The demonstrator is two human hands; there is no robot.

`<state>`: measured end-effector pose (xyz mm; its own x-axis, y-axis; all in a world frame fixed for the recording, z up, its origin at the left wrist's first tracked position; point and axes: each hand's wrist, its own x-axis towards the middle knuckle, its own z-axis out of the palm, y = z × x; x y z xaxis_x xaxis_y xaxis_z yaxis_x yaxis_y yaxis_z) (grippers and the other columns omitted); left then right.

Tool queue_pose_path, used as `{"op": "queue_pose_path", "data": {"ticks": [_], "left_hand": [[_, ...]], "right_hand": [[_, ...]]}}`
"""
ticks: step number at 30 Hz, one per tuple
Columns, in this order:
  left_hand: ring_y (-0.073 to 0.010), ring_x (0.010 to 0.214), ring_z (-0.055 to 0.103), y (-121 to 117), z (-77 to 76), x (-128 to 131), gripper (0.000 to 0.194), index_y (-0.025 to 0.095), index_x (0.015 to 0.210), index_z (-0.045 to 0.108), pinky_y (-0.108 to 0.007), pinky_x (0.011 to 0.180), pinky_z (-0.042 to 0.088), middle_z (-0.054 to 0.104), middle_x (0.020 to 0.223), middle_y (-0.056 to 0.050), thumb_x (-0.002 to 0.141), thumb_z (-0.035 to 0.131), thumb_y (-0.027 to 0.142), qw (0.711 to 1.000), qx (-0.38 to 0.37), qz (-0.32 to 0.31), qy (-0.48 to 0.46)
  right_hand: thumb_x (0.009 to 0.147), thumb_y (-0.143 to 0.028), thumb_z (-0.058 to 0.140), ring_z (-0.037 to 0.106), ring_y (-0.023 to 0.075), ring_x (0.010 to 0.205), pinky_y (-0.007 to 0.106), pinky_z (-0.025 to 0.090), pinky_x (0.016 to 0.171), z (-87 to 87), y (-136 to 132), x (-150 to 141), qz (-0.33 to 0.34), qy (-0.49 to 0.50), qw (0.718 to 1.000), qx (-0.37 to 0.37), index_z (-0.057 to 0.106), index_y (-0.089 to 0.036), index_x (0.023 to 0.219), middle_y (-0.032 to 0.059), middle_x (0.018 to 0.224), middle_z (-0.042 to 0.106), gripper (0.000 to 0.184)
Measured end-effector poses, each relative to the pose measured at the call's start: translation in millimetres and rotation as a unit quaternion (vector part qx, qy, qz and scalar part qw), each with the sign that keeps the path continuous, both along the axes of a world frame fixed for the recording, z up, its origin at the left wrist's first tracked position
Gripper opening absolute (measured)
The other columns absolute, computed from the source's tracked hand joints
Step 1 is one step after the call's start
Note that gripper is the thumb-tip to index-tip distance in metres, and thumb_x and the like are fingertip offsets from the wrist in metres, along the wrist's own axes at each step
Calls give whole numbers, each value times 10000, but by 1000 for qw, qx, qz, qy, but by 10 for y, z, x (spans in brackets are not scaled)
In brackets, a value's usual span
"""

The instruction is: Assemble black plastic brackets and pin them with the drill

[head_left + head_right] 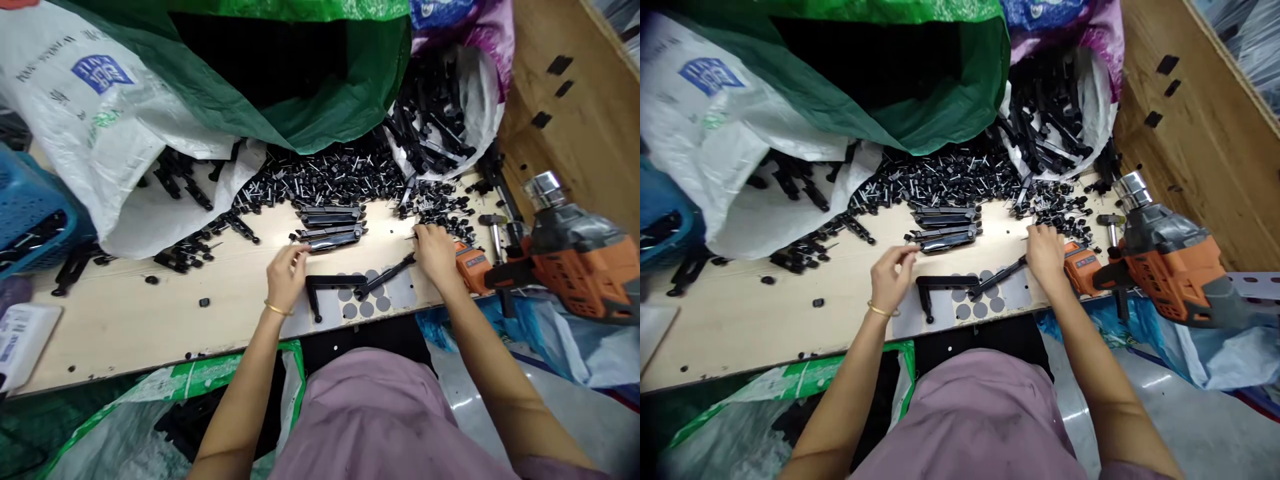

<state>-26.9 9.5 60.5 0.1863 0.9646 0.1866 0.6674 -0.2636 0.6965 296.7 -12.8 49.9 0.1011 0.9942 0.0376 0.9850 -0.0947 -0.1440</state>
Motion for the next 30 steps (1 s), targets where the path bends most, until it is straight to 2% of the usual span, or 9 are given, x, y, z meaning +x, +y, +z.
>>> {"op": "queue_pose_path", "data": {"ticks": [2,3,7,13,17,21,23,26,30], "left_hand": [[-139,700,571,251,-94,-168,194,186,1010,612,-289,726,480,615,930,-41,845,509,192,995,8,93,34],[-134,665,558,372,-164,-229,215,174,1017,609,-293,727,481,604,923,-44,812,543,176,993,1,108,47],[-161,725,560,695,-464,-294,258,183,976,631,-308,776,476,556,876,-43,730,588,115,994,-31,61,91],[-161,699,540,675,-653,-328,190,181,881,657,-333,783,482,521,809,-29,707,597,133,994,3,79,74],[-103,628,542,583,-689,-480,235,172,954,650,-274,702,512,531,883,-27,727,588,177,996,-13,87,-3],[-104,719,575,493,-754,-533,247,176,985,636,-242,713,511,564,933,-32,753,599,256,991,1,109,-77],[-112,761,581,475,-800,-517,264,173,989,627,-239,721,511,583,947,-38,749,615,283,985,7,134,-113],[-118,782,594,484,-839,-483,295,168,992,616,-244,731,515,614,933,-42,730,645,300,973,-4,159,-169],[-143,836,630,406,-718,-479,316,154,981,603,-273,765,527,643,916,-57,712,679,300,951,-24,163,-262]], "right_hand": [[867,-163,400,491,303,923,412,345,765,-83,120,112,-11,-75,997,-19,613,-108,997,179,947,593,256],[866,-157,393,490,301,916,413,339,762,-126,166,142,-8,-89,996,-22,618,-106,970,176,927,592,253],[861,-213,437,489,294,928,414,337,782,-225,234,161,-1,-68,998,13,622,-119,963,156,940,584,231],[819,-182,480,521,243,891,351,396,772,-226,217,152,21,37,998,48,619,-143,972,130,991,559,210],[810,-165,447,509,245,893,376,409,794,-105,339,302,-90,31,987,131,594,-135,981,138,983,535,227],[794,-160,459,456,314,1028,463,366,845,87,503,429,-256,-27,942,216,515,-97,1125,214,1141,465,341],[800,-161,456,456,318,1039,459,358,849,108,569,377,-215,-22,965,150,534,-119,1098,197,1112,499,310],[818,-173,453,485,293,994,432,357,842,1,643,175,-79,-3,997,-1,582,-152,980,149,999,576,208],[820,-216,500,483,303,1014,441,354,853,-168,685,-15,-32,-16,999,-16,568,-125,987,170,1029,592,202]]}}
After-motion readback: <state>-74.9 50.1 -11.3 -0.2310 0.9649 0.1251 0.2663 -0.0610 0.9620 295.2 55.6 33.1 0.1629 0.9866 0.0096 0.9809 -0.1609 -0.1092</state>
